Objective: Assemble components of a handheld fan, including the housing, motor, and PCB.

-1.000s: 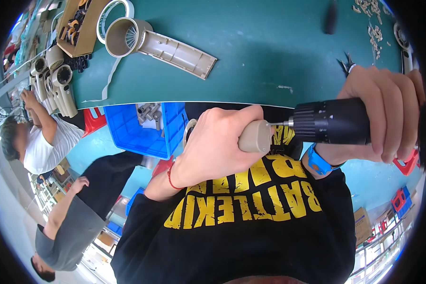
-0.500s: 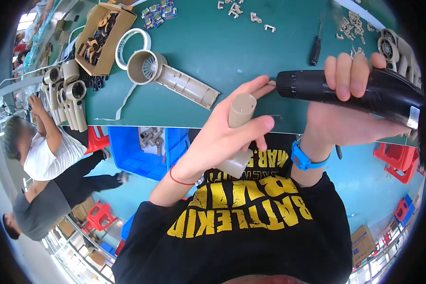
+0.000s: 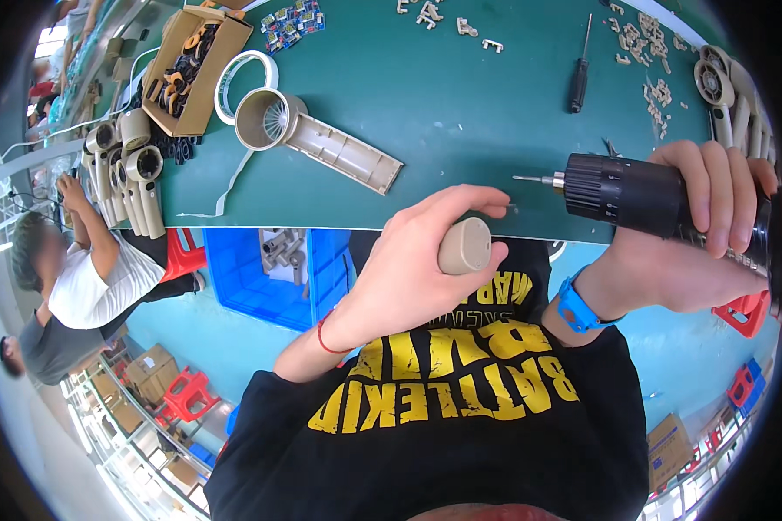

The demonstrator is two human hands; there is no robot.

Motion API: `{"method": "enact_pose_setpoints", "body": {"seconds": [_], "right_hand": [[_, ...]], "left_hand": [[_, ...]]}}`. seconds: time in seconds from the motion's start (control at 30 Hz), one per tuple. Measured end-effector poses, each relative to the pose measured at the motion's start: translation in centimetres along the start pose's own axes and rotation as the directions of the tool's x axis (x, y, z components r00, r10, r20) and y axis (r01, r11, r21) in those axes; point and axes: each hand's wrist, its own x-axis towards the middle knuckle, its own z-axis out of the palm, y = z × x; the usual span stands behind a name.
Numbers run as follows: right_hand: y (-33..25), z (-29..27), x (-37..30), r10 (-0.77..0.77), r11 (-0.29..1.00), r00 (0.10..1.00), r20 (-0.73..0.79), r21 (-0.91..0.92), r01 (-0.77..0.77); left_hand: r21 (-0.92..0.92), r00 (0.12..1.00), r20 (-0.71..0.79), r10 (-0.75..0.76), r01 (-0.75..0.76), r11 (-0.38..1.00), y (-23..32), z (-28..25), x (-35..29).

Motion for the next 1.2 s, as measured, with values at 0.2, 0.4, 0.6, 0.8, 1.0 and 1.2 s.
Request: {"method": "enact_pose_setpoints", "body": {"seconds": [0.2, 0.4, 0.6, 0.8, 1.0, 1.2], "right_hand": [[0.8, 2.7, -1.6, 0.104, 0.982, 0.976, -0.191, 0.173, -0.071], [1.9, 3.2, -1.9, 0.164, 0.969, 0.973, -0.164, 0.214, -0.127], [2.0, 2.2, -1.8, 0.23, 0.954, 0.971, -0.059, 0.209, -0.214], [1.1, 0.4, -1.5, 0.29, 0.937, 0.956, 0.046, 0.191, -0.293], [0.2, -0.7, -1.8, 0.351, 0.913, 0.925, 0.144, 0.167, -0.372], [0.0, -1.8, -0.7, 0.398, 0.886, 0.877, 0.269, 0.137, -0.444]], "left_hand": [[0.043, 0.995, -0.049, -0.089, 0.091, 0.995, 0.4, -0.4, -0.5], [0.094, 0.997, -0.071, -0.006, 0.012, 0.996, 0.4, -0.5, -0.9], [0.141, 0.994, -0.107, -0.031, 0.046, 0.989, 0.1, -0.4, -1.3], [0.238, 0.99, -0.14, 0.0, 0.033, 0.971, 0.2, -0.4, -1.4], [0.351, 0.996, -0.085, 0.031, 0.001, 0.936, 0.0, -0.8, -1.3], [0.242, 0.996, -0.083, -0.029, 0.048, 0.969, -0.1, -0.7, -1.2]]}}
